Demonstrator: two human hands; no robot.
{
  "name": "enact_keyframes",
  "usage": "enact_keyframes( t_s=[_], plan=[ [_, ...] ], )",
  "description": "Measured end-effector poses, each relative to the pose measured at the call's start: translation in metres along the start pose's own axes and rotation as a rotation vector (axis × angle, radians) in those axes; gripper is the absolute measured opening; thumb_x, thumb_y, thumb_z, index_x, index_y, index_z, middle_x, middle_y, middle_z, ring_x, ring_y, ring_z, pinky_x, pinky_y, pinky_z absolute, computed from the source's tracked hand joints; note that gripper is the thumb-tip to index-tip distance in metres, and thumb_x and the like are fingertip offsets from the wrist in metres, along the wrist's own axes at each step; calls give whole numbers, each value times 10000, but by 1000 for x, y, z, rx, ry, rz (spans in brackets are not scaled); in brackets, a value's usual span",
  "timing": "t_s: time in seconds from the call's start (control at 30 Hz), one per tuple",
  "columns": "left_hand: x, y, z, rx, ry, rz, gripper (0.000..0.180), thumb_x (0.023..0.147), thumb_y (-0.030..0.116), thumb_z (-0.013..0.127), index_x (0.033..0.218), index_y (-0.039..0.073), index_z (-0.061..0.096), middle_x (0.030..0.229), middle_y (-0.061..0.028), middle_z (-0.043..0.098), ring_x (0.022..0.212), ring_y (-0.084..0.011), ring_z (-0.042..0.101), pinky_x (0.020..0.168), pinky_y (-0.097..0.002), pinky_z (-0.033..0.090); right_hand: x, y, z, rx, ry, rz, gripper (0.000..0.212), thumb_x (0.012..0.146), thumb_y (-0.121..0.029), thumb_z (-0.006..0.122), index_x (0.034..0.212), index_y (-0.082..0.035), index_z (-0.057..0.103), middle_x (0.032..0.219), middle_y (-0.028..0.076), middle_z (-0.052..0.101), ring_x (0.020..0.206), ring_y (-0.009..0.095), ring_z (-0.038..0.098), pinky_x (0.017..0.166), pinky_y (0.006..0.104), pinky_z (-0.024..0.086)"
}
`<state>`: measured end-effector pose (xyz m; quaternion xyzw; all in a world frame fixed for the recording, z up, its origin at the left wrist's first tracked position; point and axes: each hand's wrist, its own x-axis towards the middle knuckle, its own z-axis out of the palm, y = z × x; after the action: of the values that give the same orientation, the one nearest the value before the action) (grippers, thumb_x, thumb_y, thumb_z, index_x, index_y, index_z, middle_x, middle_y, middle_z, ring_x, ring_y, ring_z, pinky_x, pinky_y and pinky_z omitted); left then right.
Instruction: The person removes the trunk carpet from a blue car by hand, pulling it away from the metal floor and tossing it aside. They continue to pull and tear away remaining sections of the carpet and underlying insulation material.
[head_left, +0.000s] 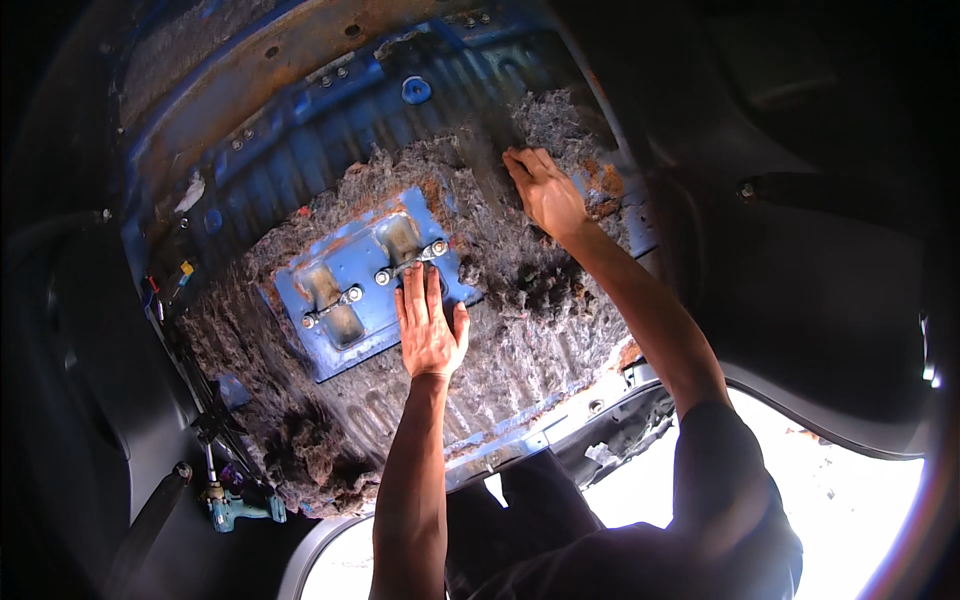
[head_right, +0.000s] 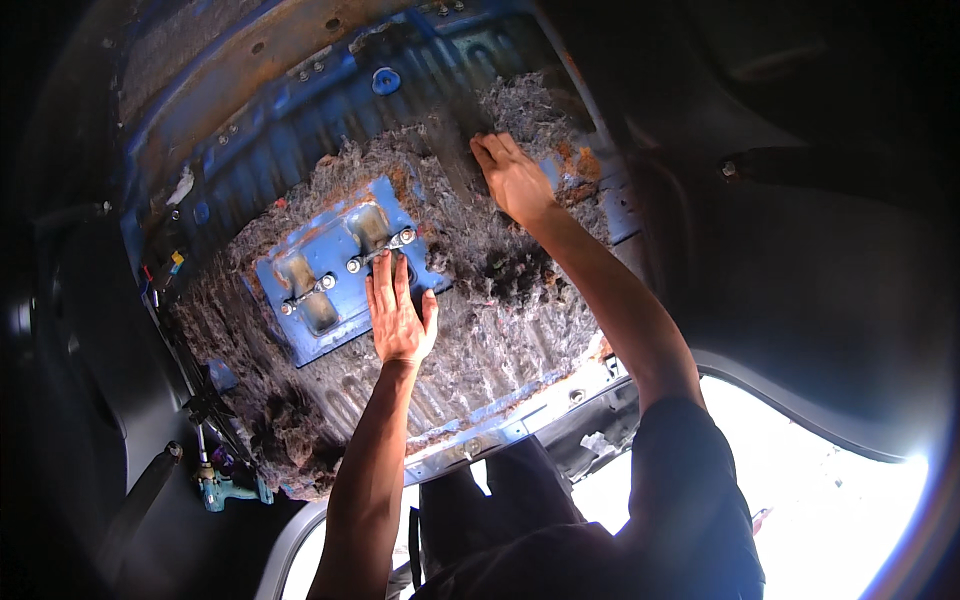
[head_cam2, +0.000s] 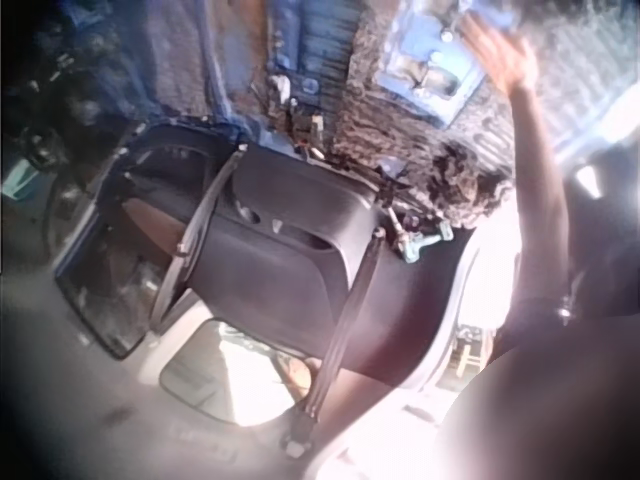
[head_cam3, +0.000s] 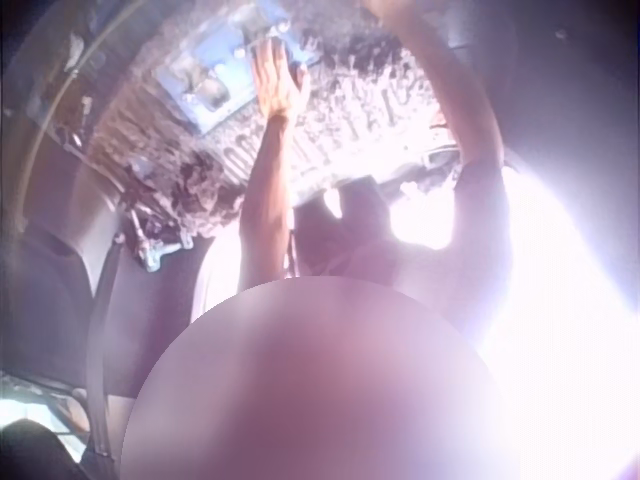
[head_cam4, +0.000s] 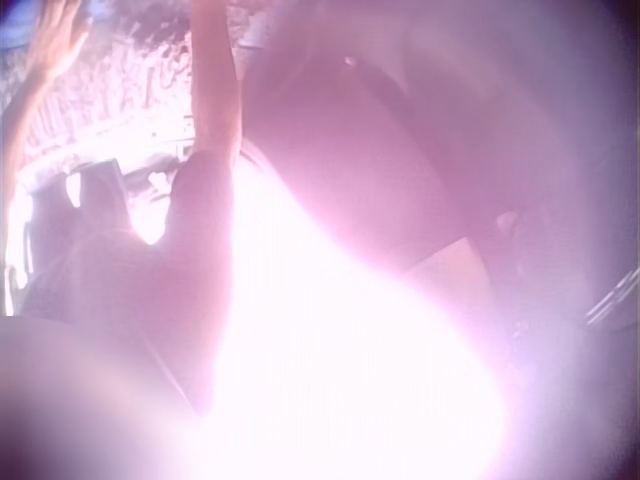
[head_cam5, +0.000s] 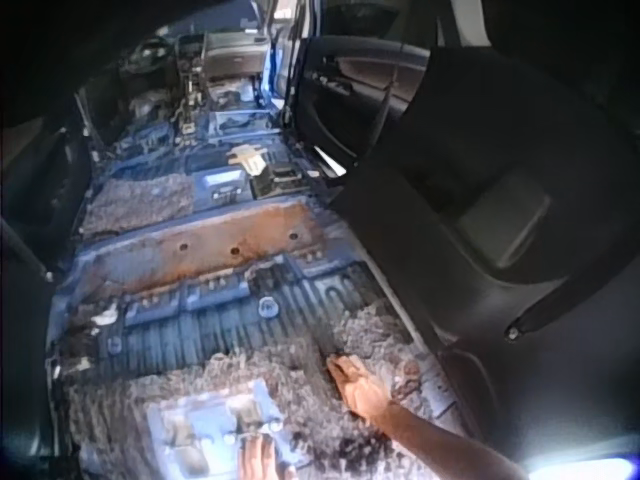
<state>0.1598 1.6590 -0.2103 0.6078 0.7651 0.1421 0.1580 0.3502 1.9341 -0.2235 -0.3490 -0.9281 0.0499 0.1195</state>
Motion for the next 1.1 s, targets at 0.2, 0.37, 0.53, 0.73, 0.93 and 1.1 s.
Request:
enact_keyframes(
  t_s=[0.2,0.37,0.53,0.73,0.93,1.1],
  plan=[
    [1,1,-1,12,10,8,816,1085,363,629,1760,41,304,1841,-188,256,1708,-401,255,1399,-595,225,-26,-13,-14,54,41,-22,434,896,0,736,1325,62,769,1306,124,741,1278,317,669,1030,415,626],
    [-1,-1,1,8,30,17,815,1085,362,628,1761,43,305,1841,-186,257,1709,-399,253,1401,-594,220,-50,-20,-22,127,43,-16,332,925,-2,744,1249,62,783,1253,158,752,1204,339,687,989,433,632],
    [0,-1,1,-5,18,11,806,1088,366,620,1759,42,312,1839,-191,257,1712,-394,247,1403,-594,215,-82,-33,-37,180,-25,38,206,938,0,755,1138,44,778,1230,156,750,1122,350,707,936,448,645],
    [0,2,-2,-11,12,4,802,1090,363,620,1756,38,313,1839,-191,257,1714,-397,244,1405,-591,215,-100,-43,-68,306,-153,153,292,942,-3,750,1232,34,768,1251,183,745,1123,358,733,942,449,656],
    [-1,1,1,-10,40,13,804,1087,351,623,1758,42,305,1836,-190,266,1705,-406,262,1400,-599,219,-28,-17,-38,193,7,157,467,1046,-32,618,1511,-30,662,1552,163,617,1354,420,629,1132,513,572],
    [-2,2,0,-21,55,18,790,1077,312,647,1751,61,320,1825,-201,282,1695,-410,278,1393,-602,231,-49,-25,-20,75,-26,174,617,957,38,644,1569,-41,635,1523,151,627,1354,386,633,1136,465,581]
  ],
)
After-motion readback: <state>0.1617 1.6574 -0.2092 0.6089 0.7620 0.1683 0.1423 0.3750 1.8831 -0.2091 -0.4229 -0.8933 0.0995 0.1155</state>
